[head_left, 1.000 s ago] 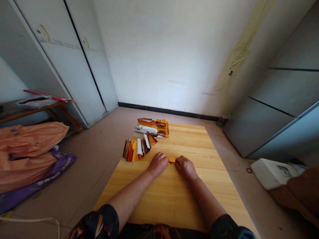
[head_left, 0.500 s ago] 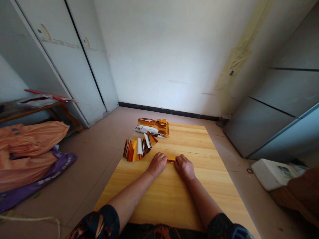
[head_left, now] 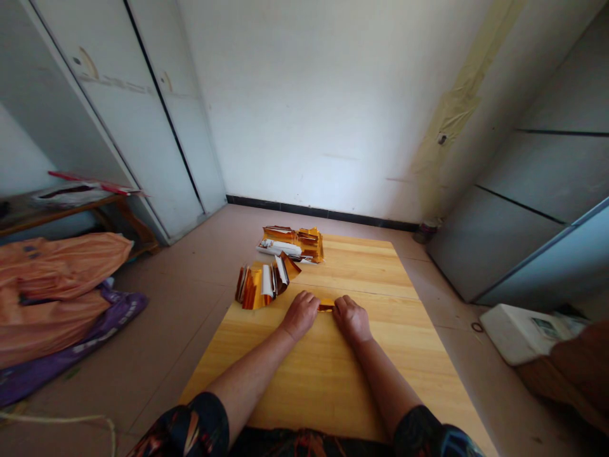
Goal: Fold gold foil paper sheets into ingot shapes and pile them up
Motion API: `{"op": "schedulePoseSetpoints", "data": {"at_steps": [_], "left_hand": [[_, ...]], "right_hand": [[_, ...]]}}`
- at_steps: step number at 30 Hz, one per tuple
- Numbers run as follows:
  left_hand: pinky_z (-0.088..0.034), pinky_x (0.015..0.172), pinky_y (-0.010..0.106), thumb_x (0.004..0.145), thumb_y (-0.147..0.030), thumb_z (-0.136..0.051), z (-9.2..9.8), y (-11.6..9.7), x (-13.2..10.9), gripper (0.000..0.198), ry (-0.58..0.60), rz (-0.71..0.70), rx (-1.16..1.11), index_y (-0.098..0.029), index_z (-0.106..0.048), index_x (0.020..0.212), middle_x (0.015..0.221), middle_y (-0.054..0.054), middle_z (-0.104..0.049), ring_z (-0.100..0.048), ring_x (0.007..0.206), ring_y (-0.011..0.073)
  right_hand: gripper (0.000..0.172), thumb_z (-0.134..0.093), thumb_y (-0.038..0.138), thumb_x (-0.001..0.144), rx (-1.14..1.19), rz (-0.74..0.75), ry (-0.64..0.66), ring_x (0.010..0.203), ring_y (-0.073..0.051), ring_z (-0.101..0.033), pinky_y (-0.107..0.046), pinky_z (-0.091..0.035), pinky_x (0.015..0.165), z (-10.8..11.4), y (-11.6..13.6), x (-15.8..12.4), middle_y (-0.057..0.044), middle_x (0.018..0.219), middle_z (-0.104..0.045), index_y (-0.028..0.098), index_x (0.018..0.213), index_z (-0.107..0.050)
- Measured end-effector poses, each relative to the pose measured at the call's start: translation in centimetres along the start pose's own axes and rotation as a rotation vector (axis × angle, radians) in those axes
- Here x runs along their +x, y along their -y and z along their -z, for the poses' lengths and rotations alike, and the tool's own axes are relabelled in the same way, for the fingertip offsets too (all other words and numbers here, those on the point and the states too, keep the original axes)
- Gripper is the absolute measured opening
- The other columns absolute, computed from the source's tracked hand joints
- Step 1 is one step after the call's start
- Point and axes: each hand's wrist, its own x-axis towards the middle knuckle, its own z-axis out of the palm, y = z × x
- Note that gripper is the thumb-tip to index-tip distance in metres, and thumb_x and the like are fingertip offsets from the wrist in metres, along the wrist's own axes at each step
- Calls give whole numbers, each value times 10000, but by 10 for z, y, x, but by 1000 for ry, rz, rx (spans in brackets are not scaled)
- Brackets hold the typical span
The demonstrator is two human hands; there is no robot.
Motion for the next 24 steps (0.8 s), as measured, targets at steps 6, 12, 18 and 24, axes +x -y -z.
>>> {"op": "schedulePoseSetpoints", "data": {"at_steps": [6,12,18,24], "left_hand": [[-405,746,320,854,-120,-487,4,-2,2,158,27,98,32,-165,-616,774,767,57,-585,-515,799,203],[-403,747,337,842,-195,-526,11,-6,3,135,32,243,41,-161,-634,767,815,81,-608,-543,833,217],[-426,773,322,809,-217,-573,10,-7,10,87,-23,414,-180,-156,-635,800,828,69,-645,-581,848,204],[-437,629,223,734,-204,-626,8,-14,21,307,-96,770,-630,-158,-563,1031,706,-20,-634,-596,661,126]], "right_hand": [[184,-462,212,896,-29,12,6,657,-97,-550,-225,-256,532,-4,-1,1,-13,772,-609,191,766,-590],[209,-440,195,900,-23,30,-29,633,-98,-539,-219,-247,526,-3,-1,0,-24,748,-605,187,751,-586],[234,-422,216,901,19,-8,-72,590,-94,-522,-218,-245,514,-3,1,1,-22,725,-598,185,737,-586],[257,-397,271,913,235,-175,-89,604,-98,-538,-207,-278,529,0,7,3,-16,758,-614,190,752,-581]]}}
